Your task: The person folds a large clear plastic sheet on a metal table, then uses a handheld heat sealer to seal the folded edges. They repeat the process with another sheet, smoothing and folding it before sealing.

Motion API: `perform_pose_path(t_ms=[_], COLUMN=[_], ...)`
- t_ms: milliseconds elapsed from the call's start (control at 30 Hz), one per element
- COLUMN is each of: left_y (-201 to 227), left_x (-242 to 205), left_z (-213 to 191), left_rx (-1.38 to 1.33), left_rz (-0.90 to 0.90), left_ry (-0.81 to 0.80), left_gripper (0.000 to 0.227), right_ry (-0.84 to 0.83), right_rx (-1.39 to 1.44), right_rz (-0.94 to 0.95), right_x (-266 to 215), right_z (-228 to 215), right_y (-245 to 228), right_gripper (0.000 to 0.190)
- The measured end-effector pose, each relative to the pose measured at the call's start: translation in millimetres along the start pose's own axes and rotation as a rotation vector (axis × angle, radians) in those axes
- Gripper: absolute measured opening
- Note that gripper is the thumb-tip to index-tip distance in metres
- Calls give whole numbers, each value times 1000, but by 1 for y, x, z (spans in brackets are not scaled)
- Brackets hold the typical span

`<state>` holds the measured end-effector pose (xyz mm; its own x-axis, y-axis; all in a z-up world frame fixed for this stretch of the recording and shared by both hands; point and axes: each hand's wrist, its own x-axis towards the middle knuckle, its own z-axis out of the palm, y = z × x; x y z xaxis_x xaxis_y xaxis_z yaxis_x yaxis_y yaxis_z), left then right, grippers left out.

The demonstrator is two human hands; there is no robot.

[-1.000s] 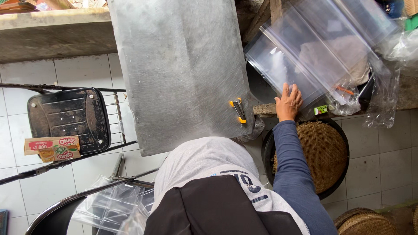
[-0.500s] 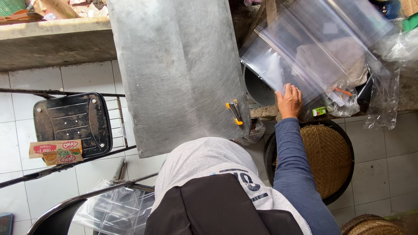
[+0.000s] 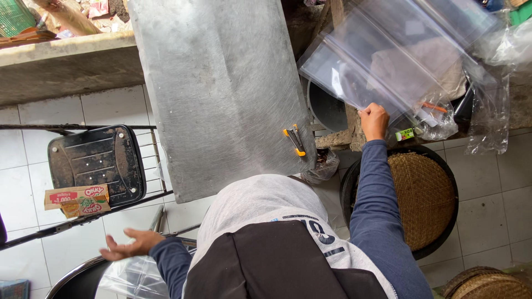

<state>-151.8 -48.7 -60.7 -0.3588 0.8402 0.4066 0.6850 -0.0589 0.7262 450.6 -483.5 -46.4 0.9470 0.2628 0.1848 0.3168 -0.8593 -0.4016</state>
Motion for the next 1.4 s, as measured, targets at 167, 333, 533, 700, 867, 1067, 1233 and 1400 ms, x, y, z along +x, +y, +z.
perform_pose_path(t_ms=[167, 333, 533, 700, 867, 1067, 1233, 1400], left_y=[65, 122, 124, 118, 118, 143, 166, 176], left_x=[-2, -54, -71, -75, -74, -79, -47, -1], left_z=[69, 94, 88, 90, 91, 102, 124, 149], left_rx=[-141, -492, -419, -422, -431, -478, -569, -794], left_rz=[297, 386, 585, 550, 563, 564, 470, 85], left_ry=[-194, -459, -611, -641, -631, -719, -950, -1102], left_gripper=[31, 30, 34, 30, 27, 29, 54, 83], right_ry=[-108, -114, 210, 542, 781, 640, -156, -344], right_rx=[168, 319, 649, 524, 200, -230, 211, 847], right_rz=[173, 403, 385, 246, -184, -781, -1250, -1562], right_x=[11, 16, 40, 87, 135, 107, -15, -33], right_z=[-15, -26, -32, -70, -114, -84, -73, -159], right_y=[2, 4, 22, 35, -2, -174, -341, -407], right_gripper=[28, 12, 12, 16, 17, 11, 7, 23])
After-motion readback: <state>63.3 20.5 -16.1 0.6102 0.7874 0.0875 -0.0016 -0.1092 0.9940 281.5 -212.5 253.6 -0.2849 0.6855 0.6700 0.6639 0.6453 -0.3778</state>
